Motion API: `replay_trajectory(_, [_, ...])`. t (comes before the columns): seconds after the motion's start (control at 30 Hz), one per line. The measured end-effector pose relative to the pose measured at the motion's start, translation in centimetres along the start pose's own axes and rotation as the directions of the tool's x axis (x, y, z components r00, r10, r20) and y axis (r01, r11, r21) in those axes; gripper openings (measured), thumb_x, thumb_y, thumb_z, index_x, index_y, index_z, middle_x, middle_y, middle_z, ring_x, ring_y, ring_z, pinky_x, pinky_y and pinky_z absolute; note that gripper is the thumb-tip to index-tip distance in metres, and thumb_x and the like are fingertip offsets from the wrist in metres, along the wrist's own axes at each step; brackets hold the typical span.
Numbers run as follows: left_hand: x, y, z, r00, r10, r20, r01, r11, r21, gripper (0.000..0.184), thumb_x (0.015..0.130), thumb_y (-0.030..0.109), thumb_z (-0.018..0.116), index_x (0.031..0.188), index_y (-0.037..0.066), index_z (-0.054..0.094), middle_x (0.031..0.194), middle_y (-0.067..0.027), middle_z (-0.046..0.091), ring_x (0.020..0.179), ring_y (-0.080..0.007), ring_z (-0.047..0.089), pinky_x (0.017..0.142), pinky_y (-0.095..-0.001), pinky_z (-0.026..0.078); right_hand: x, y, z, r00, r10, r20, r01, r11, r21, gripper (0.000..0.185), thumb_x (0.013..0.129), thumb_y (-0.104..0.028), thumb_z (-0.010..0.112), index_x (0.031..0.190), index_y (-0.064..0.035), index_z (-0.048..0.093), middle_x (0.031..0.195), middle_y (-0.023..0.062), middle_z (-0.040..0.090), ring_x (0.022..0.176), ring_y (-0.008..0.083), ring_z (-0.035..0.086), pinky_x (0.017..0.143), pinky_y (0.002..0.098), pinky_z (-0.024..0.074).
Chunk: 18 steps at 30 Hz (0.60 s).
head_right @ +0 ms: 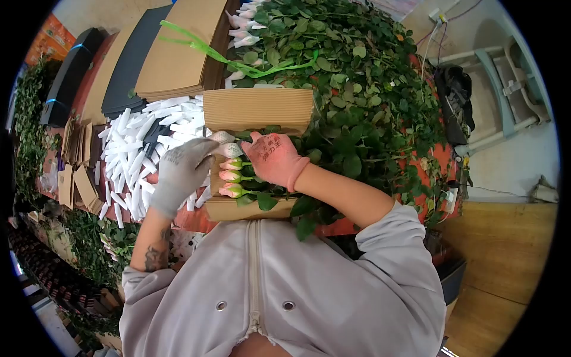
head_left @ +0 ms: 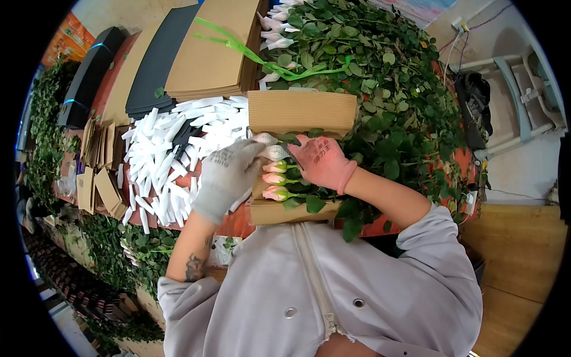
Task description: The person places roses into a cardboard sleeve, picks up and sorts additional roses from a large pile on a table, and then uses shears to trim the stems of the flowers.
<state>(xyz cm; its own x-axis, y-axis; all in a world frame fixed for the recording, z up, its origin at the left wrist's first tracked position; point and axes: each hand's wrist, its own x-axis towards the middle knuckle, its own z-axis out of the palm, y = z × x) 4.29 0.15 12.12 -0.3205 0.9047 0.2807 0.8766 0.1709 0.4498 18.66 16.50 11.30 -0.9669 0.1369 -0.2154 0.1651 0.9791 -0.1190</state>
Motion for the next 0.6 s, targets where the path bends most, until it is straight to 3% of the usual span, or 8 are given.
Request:
replay_trajectory(0.03, [0.0,-0.3,0.4,1.0,0.007,0.005,-0.007,1.0,0.003,0.023,0.079,0.014,0.057,0.101,0.008,0.063,0.097,-0.0076,0.063,0.076,-0.0256,0.062,0.068,-0.0346,0.05,-0.2,0.3,0.7,1.0,0.006,-0.005,-0.006,1.0,0.005,0.038,0.077,-0.017,0.048,0.114,-0.0078,0.052,0.103,0.0133,0.055,0.088,0.0251,0.059,0.069,0.0367,0.0453])
replay_trajectory(0.1, [0.4,-1.0,1.1,0.974,-0.14,0.177,0.127,0.988,0.083,0.024,0.081,0.018,0.056,0.102,0.011,0.063,0.102,-0.0054,0.061,0.082,-0.0269,0.061,0.069,-0.0356,0.05,-0.9,1.5,2.4,0.926,-0.146,-0.347,0.135,0.989,-0.055,0.036,0.077,-0.018,0.05,0.111,-0.0068,0.052,0.102,0.0126,0.055,0.088,0.0251,0.059,0.07,0.0364,0.0454])
replay_trajectory(0.13, [0.5,-0.4,1.0,0.975,-0.139,0.174,0.12,0.986,0.117,0.027,0.079,0.021,0.058,0.104,0.012,0.062,0.105,-0.0057,0.06,0.08,-0.0277,0.061,0.068,-0.0356,0.05,-0.9,1.4,1.9,0.927,-0.132,-0.352,0.122,0.991,-0.05,0.036,0.077,-0.018,0.05,0.111,-0.0068,0.052,0.102,0.0126,0.055,0.088,0.0251,0.059,0.07,0.0364,0.0454])
replay_trajectory(0.2, [1.1,1.8,0.6,0.986,-0.047,0.157,0.035,0.996,0.078,0.025,0.08,0.025,0.057,0.102,0.013,0.062,0.104,-0.0047,0.059,0.084,-0.0261,0.06,0.07,-0.0356,0.049,-0.4,1.1,0.2,1.0,-0.024,-0.017,0.026,0.996,0.09,0.038,0.078,-0.021,0.053,0.113,-0.0079,0.054,0.103,0.0143,0.056,0.09,0.0271,0.059,0.077,0.0388,0.0461])
replay_trajectory(0.3, [1.2,3.3,1.5,0.987,0.045,0.152,-0.075,0.978,0.194,0.027,0.079,0.031,0.059,0.1,0.015,0.062,0.108,-0.002,0.058,0.098,-0.0227,0.055,0.078,-0.0367,0.046,0.1,1.8,0.5,0.997,-0.073,0.041,0.061,0.971,0.231,0.032,0.077,-0.02,0.054,0.106,-0.0072,0.056,0.097,0.0138,0.057,0.09,0.0275,0.059,0.078,0.0387,0.046])
replay_trajectory(0.4, [0.4,3.0,2.5,0.982,0.071,0.176,-0.105,0.976,0.191,0.03,0.077,0.032,0.061,0.1,0.012,0.062,0.113,-0.002,0.056,0.108,-0.02,0.048,0.086,-0.0371,0.04,0.2,2.4,0.7,0.954,-0.085,-0.289,0.107,0.993,0.06,0.017,0.078,-0.015,0.049,0.093,-0.0086,0.055,0.097,0.0109,0.059,0.083,0.0269,0.059,0.072,0.0357,0.0461])
replay_trajectory(0.5, [-0.1,3.0,2.9,0.989,0.098,0.113,-0.119,0.972,0.201,0.029,0.077,0.03,0.061,0.099,0.011,0.062,0.115,-0.0054,0.055,0.108,-0.0224,0.048,0.087,-0.0384,0.04,2.2,0.9,-2.4,0.996,-0.024,-0.091,0.028,0.999,0.045,0.017,0.079,-0.016,0.051,0.09,-0.0045,0.055,0.082,0.0106,0.061,0.084,0.0278,0.06,0.076,0.0379,0.0457])
replay_trajectory(0.6, [0.4,3.6,2.9,0.98,0.057,0.188,-0.095,0.975,0.202,0.027,0.078,0.027,0.059,0.099,0.01,0.062,0.117,-0.0087,0.053,0.109,-0.0249,0.048,0.09,-0.0401,0.04,3.8,0.7,-0.5,0.984,-0.133,-0.118,0.122,0.988,-0.096,0.013,0.08,-0.013,0.047,0.087,-0.0049,0.055,0.079,0.0104,0.062,0.081,0.027,0.061,0.073,0.0385,0.0463])
